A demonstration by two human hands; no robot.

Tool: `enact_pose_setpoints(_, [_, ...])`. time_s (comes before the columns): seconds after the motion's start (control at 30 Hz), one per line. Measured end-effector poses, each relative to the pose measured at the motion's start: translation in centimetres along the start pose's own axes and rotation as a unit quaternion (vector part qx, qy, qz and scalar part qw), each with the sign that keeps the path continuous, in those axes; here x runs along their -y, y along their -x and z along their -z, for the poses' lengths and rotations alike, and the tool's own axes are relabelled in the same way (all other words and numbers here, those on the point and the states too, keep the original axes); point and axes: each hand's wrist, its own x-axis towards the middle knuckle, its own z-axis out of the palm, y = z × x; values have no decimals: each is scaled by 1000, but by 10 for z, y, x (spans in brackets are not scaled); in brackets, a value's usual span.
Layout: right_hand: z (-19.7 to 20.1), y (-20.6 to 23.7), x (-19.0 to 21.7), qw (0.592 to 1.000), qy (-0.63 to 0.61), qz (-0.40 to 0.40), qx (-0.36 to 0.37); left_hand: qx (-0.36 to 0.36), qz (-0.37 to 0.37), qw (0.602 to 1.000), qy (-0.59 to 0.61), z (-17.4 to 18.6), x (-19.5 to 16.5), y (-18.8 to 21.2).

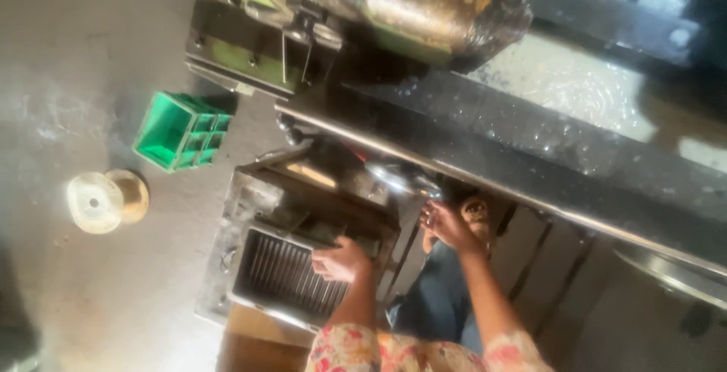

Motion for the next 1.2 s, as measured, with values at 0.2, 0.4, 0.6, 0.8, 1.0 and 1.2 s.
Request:
enact_pose_setpoints(0.2, [-108, -85, -1, 982, 184, 22, 29, 5, -8, 1000, -11, -1, -2, -3])
enact_pose_setpoints(0.4, [-45, -10, -10, 989, -84, 19, 121, 6, -16, 1000, -12, -9, 6, -6])
enact_pose_setpoints(0.6, [-25, -26, 8, 973, 66, 179, 130, -20, -10, 999, -24, -7, 0, -1])
enact_pose_setpoints(0.8, [-121, -63, -14, 981, 180, 48, 50, -16, -5, 1000, -22, -8, 3, -5])
enact_pose_setpoints(1.0, [-9, 11, 0, 989, -62, 35, 130, -27, -20, 999, -11, -8, 6, -9])
enact_pose_setpoints(1.2, [-92, -65, 0, 982, 180, 57, -10, -32, -13, 999, -10, -6, 0, -8])
